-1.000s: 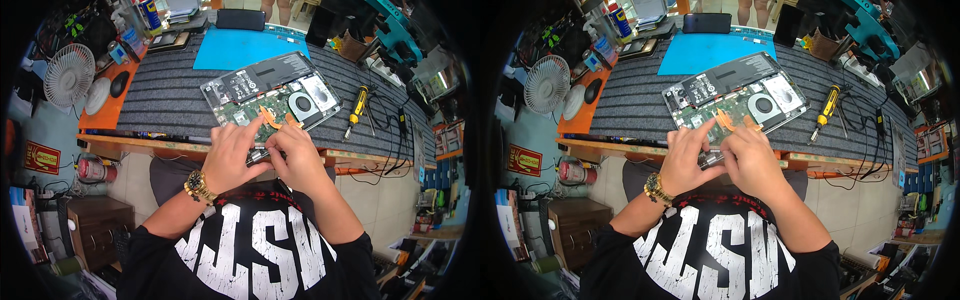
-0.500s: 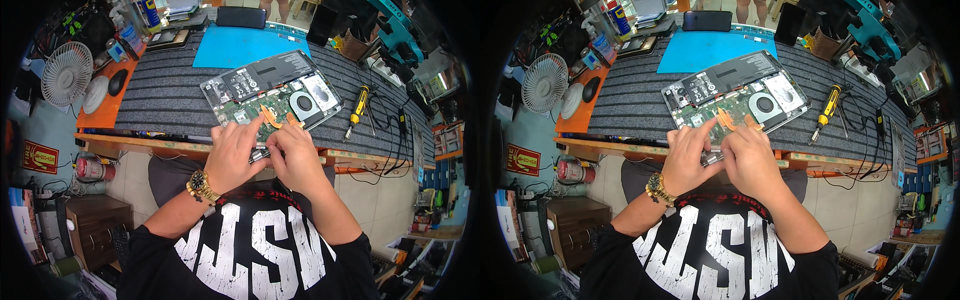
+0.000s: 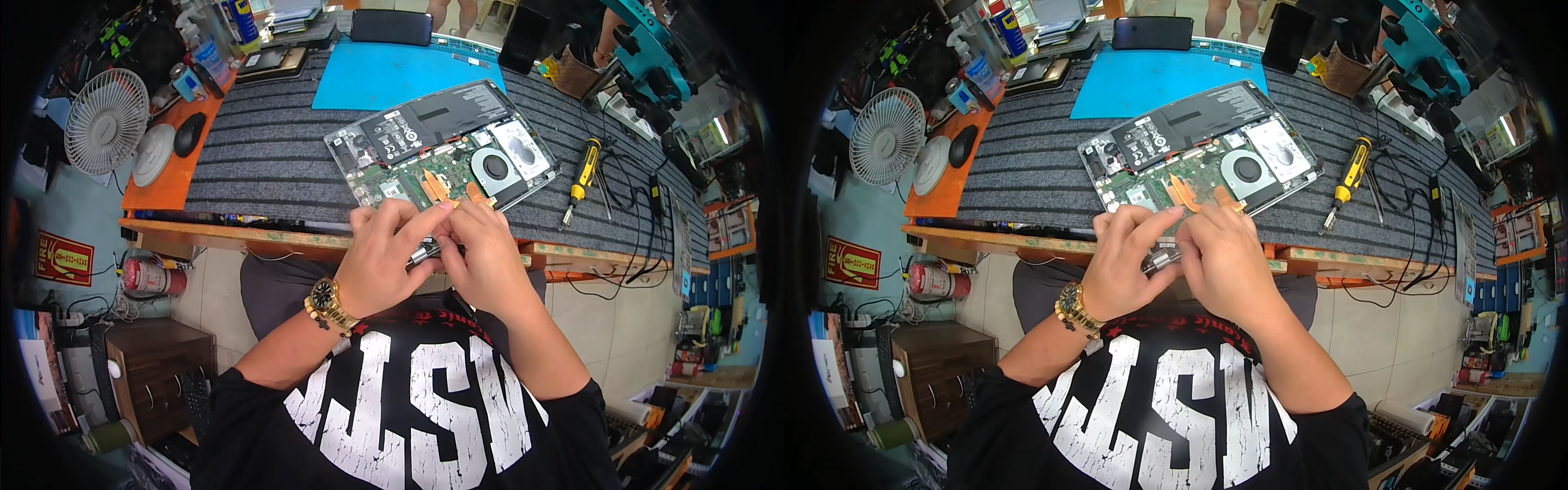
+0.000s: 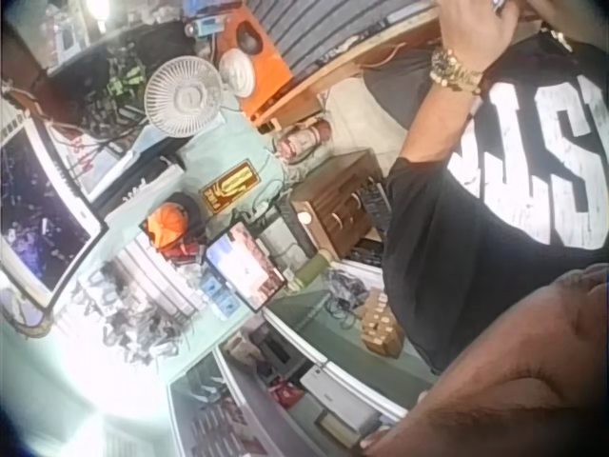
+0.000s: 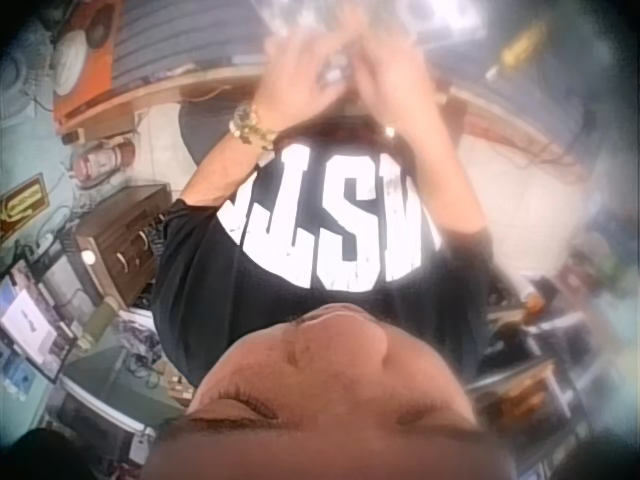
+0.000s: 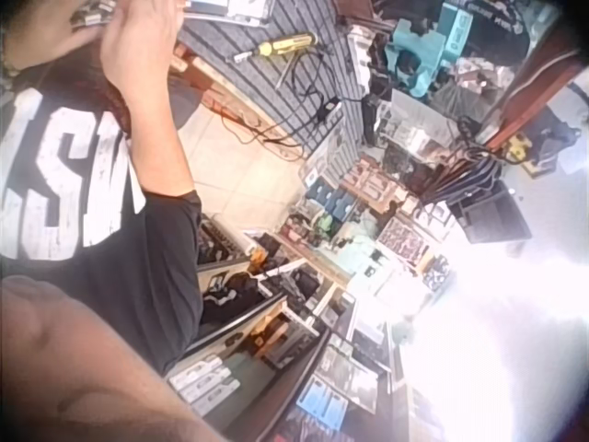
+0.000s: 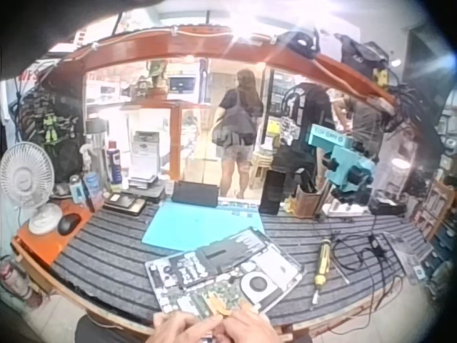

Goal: The person unscrews several screws from an open laptop chassis using a screwdriver and lifts out a component by hand.

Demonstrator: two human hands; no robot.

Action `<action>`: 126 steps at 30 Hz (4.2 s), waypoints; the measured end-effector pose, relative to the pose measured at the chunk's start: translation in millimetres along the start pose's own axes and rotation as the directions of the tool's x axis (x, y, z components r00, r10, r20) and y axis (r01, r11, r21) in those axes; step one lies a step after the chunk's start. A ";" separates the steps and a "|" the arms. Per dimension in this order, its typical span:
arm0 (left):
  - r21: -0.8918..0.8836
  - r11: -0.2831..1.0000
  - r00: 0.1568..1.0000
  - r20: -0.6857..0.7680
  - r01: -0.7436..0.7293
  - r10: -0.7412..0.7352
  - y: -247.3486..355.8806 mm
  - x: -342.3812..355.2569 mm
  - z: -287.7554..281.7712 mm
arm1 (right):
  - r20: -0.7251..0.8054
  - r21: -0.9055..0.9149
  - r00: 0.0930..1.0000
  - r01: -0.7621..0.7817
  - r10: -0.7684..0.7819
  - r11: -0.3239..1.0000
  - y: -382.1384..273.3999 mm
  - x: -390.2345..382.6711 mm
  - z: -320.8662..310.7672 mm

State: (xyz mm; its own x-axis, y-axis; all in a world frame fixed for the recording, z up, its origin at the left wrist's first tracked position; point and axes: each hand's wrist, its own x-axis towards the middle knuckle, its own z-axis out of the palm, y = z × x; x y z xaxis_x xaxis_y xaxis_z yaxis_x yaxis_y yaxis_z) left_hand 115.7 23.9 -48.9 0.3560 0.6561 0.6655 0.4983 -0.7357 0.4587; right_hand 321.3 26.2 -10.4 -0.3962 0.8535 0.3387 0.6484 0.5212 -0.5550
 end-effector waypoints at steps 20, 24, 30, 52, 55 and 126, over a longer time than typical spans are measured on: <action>0.015 0.999 0.999 -0.016 0.032 -0.032 -0.1 0.9 4.2 | -0.018 -0.020 1.000 0.012 -0.012 1.000 -1.6 0.0 1.6; 0.011 1.000 0.999 -0.023 0.025 -0.024 -0.7 0.7 4.3 | -0.007 -0.018 1.000 0.002 -0.002 1.000 -1.4 0.2 1.8; 0.020 1.000 1.000 -0.007 0.008 -0.008 -3.6 0.4 5.4 | 0.009 -0.031 1.000 -0.006 0.007 0.999 -2.8 0.6 1.5; -0.009 0.997 0.997 0.044 0.070 -0.070 1.6 4.4 3.8 | -0.001 -0.059 1.000 0.015 -0.016 0.998 -3.2 0.7 0.3; 0.020 0.995 0.993 0.070 0.094 -0.095 4.0 5.0 1.0 | -0.013 -0.084 0.999 0.042 -0.044 0.996 -5.2 2.1 -1.8; -0.034 0.989 0.986 0.088 0.144 -0.140 6.1 6.0 0.1 | -0.002 -0.077 1.000 0.021 -0.022 0.997 -6.0 0.8 1.3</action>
State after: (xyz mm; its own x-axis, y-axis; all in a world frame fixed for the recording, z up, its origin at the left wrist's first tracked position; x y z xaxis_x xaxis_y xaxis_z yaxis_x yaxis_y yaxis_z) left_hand 121.0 23.4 -42.2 0.3503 0.7650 0.5404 0.5169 -0.6390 0.5697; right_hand 316.3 23.8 -7.8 -0.4085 0.8419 0.3525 0.6878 0.5379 -0.4875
